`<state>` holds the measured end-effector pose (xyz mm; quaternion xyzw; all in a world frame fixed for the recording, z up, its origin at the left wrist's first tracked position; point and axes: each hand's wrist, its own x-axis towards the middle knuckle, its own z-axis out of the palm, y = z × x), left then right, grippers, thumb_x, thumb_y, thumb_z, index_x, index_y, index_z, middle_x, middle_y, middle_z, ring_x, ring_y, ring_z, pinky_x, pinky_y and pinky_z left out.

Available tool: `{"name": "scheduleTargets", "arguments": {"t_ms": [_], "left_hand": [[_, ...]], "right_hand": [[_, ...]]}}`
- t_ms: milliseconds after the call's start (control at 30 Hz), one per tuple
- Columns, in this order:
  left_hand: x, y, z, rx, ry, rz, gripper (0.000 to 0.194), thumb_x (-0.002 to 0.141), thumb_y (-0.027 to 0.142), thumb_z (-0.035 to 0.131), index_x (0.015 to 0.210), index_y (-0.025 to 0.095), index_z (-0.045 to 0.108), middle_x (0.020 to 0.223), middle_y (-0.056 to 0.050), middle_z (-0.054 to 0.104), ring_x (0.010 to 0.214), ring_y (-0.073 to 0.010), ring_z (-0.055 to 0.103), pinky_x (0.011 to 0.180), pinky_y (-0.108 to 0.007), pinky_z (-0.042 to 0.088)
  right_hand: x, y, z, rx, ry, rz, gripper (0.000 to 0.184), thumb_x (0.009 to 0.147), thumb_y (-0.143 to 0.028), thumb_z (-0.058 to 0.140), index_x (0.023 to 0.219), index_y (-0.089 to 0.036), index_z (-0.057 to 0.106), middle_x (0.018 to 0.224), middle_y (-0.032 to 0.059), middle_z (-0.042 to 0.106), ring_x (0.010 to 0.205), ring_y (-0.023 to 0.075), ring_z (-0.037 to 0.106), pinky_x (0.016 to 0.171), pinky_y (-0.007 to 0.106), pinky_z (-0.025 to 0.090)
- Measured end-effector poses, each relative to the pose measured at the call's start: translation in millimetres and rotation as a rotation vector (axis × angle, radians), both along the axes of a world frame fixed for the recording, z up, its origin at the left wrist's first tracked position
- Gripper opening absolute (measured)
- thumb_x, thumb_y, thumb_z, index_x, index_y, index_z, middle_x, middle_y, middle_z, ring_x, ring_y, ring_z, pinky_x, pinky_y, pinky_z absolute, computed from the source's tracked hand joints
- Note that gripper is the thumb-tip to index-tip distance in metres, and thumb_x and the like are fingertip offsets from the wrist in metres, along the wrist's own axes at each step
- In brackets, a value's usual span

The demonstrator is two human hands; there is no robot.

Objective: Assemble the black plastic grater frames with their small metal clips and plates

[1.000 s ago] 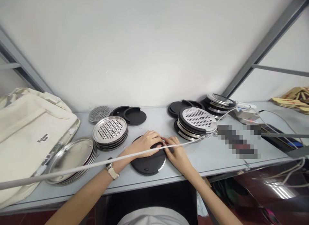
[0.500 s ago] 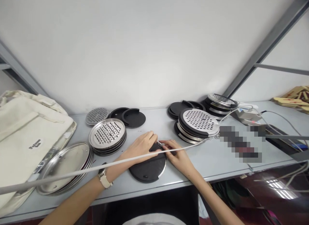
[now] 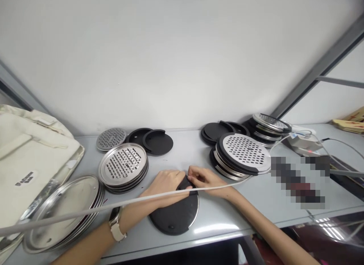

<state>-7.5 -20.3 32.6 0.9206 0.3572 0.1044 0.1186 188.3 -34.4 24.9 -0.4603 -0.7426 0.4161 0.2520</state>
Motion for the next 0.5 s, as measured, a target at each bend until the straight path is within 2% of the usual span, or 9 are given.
{"name": "scheduleTargets", "arguments": {"t_ms": [133, 267, 500], "left_hand": [[-4.6, 4.6, -3.9, 0.023, -0.008, 0.044, 0.025, 0.084, 0.043, 0.050, 0.080, 0.019, 0.052, 0.073, -0.001, 0.060, 0.062, -0.0166, 0.055, 0.056, -0.028, 0.034], [-7.9, 12.6, -6.5, 0.050, -0.009, 0.083, 0.026, 0.085, 0.043, 0.050, 0.080, 0.018, 0.053, 0.071, -0.001, 0.060, 0.063, -0.0169, 0.055, 0.055, -0.028, 0.031], [-8.0, 21.0, -7.0, 0.083, -0.026, 0.122, 0.024, 0.085, 0.040, 0.050, 0.080, 0.018, 0.053, 0.070, -0.001, 0.058, 0.063, -0.0159, 0.053, 0.055, -0.027, 0.028]], "right_hand": [[-3.1, 13.6, 4.1, 0.030, -0.100, 0.075, 0.030, 0.089, -0.034, 0.041, 0.064, -0.018, 0.043, 0.057, -0.0060, 0.036, 0.054, 0.0082, 0.034, 0.050, 0.020, 0.026], [-7.7, 26.8, 2.4, 0.046, -0.117, 0.118, 0.029, 0.091, -0.031, 0.039, 0.065, -0.018, 0.041, 0.056, -0.0068, 0.034, 0.052, 0.0079, 0.032, 0.051, 0.021, 0.026], [-12.1, 31.2, -6.6, 0.109, -0.126, -0.001, 0.035, 0.093, -0.033, 0.035, 0.061, -0.018, 0.037, 0.056, -0.0057, 0.036, 0.054, 0.0085, 0.034, 0.050, 0.021, 0.025]]}}
